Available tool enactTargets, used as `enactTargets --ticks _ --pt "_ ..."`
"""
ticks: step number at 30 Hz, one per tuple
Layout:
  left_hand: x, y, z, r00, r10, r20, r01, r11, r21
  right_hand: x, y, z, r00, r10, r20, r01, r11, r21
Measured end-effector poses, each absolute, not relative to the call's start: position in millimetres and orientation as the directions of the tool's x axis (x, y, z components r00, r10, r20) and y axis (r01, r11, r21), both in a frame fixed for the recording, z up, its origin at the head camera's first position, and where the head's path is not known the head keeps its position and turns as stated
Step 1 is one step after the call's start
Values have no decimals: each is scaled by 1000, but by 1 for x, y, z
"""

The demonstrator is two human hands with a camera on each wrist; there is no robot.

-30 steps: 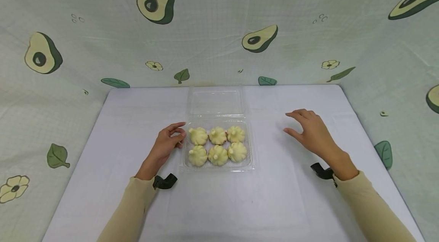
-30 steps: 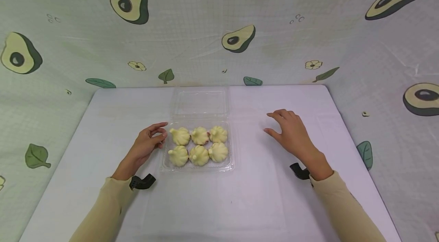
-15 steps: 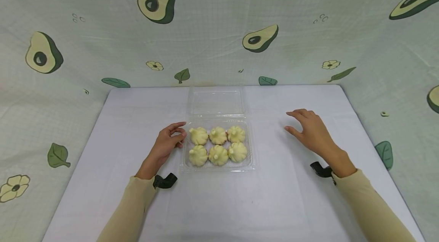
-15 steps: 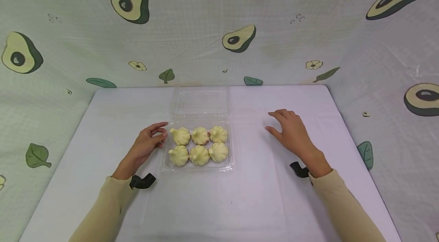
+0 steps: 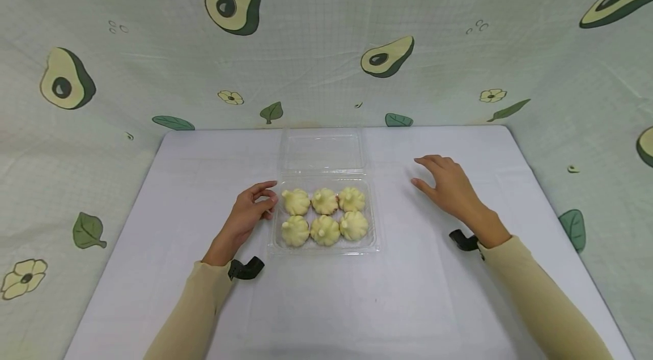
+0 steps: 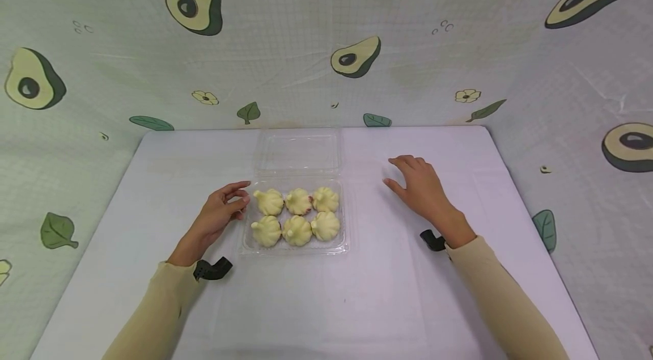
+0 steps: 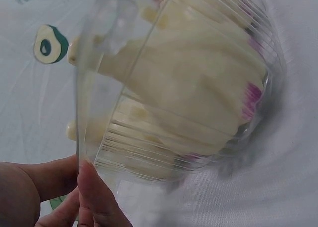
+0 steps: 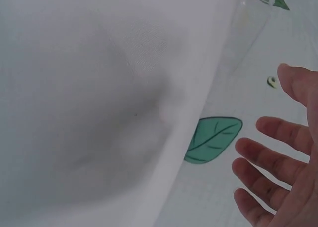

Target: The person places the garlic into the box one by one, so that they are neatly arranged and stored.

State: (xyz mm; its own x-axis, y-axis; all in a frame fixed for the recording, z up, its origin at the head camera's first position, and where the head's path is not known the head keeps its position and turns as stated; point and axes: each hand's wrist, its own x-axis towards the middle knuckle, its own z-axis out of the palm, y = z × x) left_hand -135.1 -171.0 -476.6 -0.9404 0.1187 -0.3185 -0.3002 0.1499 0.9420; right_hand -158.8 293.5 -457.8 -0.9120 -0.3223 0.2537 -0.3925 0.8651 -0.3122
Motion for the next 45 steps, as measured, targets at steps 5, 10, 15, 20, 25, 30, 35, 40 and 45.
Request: enactTargets --ticks 5,10,15,20,25,30,35,40,45 --pt "-135 -172 -477 -940 116 -321 -302 151 941 -170 283 -460 -917 -329 223 -388 864 -321" --pt "-136 -172 -478 -940 119 -319 -301 149 942 -180 273 -462 -928 -324 186 -369 867 -334" --pt "-136 -172 -479 -941 123 -316 -297 150 943 -190 264 -465 -927 -332 172 -372 864 -340" --pt "-135 -173 -478 -941 116 -319 -301 147 942 -196 254 -468 -922 -354 155 -386 855 -347" --pt "-135 -173 -478 -942 116 -315 -298 144 944 -199 246 -470 -911 -383 150 -411 842 -349" --pt "-134 -172 -478 -943 116 -312 -295 141 945 -201 238 -472 -907 -403 124 -420 840 -344" --pt "-134 -172 -477 -942 117 -313 -297 139 945 -201 230 -472 -900 -422 108 -432 831 -349" --pt "-135 -172 -477 -941 116 -317 -300 139 944 -202 222 -474 -892 -444 88 -446 827 -342" --pt "-135 -172 -478 -942 119 -314 -298 135 945 -202 215 -475 -887 -458 65 -452 828 -333"
